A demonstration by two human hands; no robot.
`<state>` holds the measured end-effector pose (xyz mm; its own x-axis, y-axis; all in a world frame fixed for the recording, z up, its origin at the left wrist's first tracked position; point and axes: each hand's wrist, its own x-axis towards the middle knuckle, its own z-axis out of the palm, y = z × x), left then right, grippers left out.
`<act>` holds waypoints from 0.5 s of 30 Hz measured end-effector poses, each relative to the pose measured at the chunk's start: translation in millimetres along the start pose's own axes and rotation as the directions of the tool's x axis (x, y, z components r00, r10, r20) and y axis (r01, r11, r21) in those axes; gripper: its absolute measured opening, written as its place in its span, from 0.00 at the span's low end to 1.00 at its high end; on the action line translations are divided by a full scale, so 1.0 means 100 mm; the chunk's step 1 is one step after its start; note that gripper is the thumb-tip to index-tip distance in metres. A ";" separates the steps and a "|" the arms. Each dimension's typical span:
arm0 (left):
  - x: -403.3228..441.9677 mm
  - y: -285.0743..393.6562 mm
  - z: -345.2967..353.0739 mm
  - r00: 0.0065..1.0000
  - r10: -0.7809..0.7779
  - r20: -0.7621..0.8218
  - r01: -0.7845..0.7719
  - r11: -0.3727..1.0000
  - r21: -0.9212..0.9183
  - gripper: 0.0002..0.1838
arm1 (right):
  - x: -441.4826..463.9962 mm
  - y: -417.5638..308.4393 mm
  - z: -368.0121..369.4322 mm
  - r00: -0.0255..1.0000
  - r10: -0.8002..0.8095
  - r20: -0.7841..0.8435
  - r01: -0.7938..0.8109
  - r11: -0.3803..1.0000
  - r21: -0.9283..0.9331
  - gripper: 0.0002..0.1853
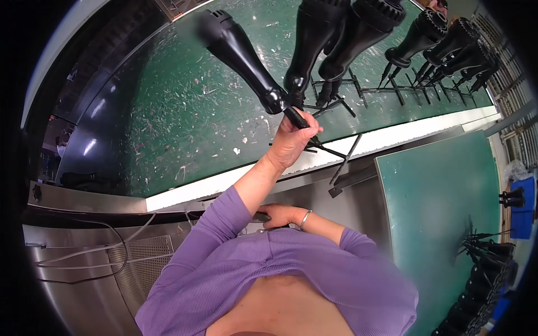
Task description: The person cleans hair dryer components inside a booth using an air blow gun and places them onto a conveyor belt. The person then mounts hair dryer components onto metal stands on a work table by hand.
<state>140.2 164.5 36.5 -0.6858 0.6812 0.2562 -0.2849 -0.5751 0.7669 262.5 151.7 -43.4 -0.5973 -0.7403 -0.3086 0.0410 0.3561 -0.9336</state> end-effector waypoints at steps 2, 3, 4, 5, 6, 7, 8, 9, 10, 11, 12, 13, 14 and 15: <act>0.02 -0.01 0.09 1.000 -0.002 -0.006 0.002 1.000 0.009 0.13 | -0.02 0.03 0.02 1.000 0.005 -0.014 -0.005 1.000 0.004 0.35; 0.03 -0.03 0.13 1.000 -0.003 -0.028 0.003 1.000 0.000 0.13 | -0.02 0.08 0.04 1.000 -0.004 -0.031 0.004 1.000 0.007 0.35; 0.04 -0.05 0.17 0.999 -0.007 -0.050 0.007 1.000 -0.008 0.13 | -0.04 0.13 0.05 0.999 -0.014 -0.049 0.014 1.000 0.010 0.35; 0.05 -0.05 0.20 0.999 -0.013 -0.047 0.011 0.999 -0.044 0.12 | -0.06 0.19 0.05 0.998 -0.017 -0.067 0.019 1.000 0.023 0.35; 0.07 -0.05 0.22 0.999 -0.015 -0.047 0.012 0.997 -0.080 0.12 | -0.08 0.21 0.04 0.996 -0.022 -0.085 0.025 0.999 0.038 0.34; 0.09 -0.05 0.23 0.999 -0.019 -0.049 0.013 0.993 -0.116 0.12 | -0.10 0.23 0.04 0.994 -0.028 -0.101 0.033 0.998 0.054 0.34; 0.12 -0.06 0.25 0.998 -0.021 -0.052 0.013 0.989 -0.151 0.12 | -0.12 0.24 0.03 0.994 -0.017 -0.110 0.024 0.998 0.060 0.34; 0.15 -0.06 0.27 0.999 -0.025 -0.046 0.016 0.985 -0.174 0.12 | -0.14 0.26 0.02 0.993 -0.008 -0.118 0.016 0.998 0.066 0.34; 0.17 -0.08 0.27 1.000 -0.020 -0.018 0.017 0.986 -0.164 0.12 | -0.15 0.26 0.01 0.992 0.000 -0.126 0.009 0.997 0.071 0.34; 0.20 -0.11 0.27 1.000 -0.015 0.009 0.016 0.988 -0.155 0.12 | -0.15 0.26 0.00 0.993 0.015 -0.119 -0.007 0.998 0.069 0.34; 0.22 -0.14 0.27 0.999 -0.009 0.037 0.014 0.989 -0.146 0.12 | -0.16 0.24 -0.02 0.993 0.031 -0.112 -0.024 0.997 0.067 0.34; 0.24 -0.18 0.28 0.998 -0.007 0.063 0.012 0.996 -0.086 0.13 | -0.18 0.23 -0.03 0.993 0.048 -0.104 -0.041 0.997 0.065 0.34; 0.25 -0.22 0.28 0.996 -0.006 0.090 0.009 1.000 -0.027 0.13 | -0.17 0.27 -0.03 0.992 0.037 -0.117 -0.030 0.998 0.061 0.34; 0.27 -0.26 0.29 0.993 -0.007 0.118 0.003 0.999 0.032 0.13 | -0.15 0.35 0.00 0.991 0.026 -0.131 -0.019 0.998 0.057 0.33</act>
<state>148.4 211.2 41.1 -0.5997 0.7340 0.3188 -0.2655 -0.5583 0.7860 272.9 174.7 -71.4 -0.6958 -0.6497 -0.3063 0.0980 0.3366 -0.9365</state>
